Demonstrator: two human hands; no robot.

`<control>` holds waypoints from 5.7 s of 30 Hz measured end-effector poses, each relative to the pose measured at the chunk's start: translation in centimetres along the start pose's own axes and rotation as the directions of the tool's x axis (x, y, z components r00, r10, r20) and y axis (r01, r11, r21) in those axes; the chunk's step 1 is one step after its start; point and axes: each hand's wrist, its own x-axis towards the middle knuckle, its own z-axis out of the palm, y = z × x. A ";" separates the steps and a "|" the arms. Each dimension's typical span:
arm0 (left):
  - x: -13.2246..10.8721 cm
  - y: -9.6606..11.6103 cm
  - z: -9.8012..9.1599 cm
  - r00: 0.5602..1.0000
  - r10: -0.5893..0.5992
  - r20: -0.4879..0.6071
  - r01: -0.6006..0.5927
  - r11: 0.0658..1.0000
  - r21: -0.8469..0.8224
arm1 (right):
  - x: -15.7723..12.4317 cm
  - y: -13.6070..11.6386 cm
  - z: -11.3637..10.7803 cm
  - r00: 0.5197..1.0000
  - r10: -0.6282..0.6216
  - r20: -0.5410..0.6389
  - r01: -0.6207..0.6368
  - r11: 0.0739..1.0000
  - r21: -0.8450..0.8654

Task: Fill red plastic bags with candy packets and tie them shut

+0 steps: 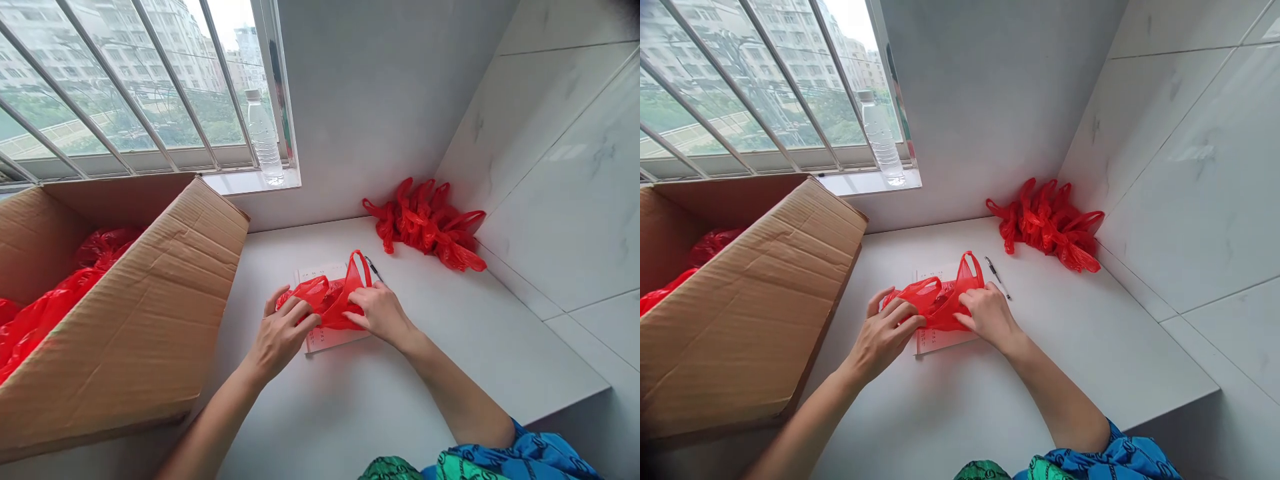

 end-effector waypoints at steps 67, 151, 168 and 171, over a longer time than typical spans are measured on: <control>-1.5 -0.8 6.3 0.907 -0.375 0.191 0.402 0.906 -0.131 | 1.3 0.1 2.6 0.997 -0.002 -0.075 0.019 0.974 0.226; -1.1 -0.1 5.9 0.868 -0.468 0.165 0.491 0.763 -0.420 | 0.8 -0.9 1.6 0.934 0.354 -0.047 -0.228 0.692 0.685; -1.3 0.2 6.5 0.862 -0.431 0.265 0.483 0.857 -0.178 | -0.4 0.6 2.5 0.977 0.142 0.162 -0.164 0.978 0.132; -1.3 0.3 6.5 0.857 -0.462 0.228 0.511 0.820 -0.259 | -0.5 0.5 2.7 0.970 0.157 0.184 -0.178 0.979 0.102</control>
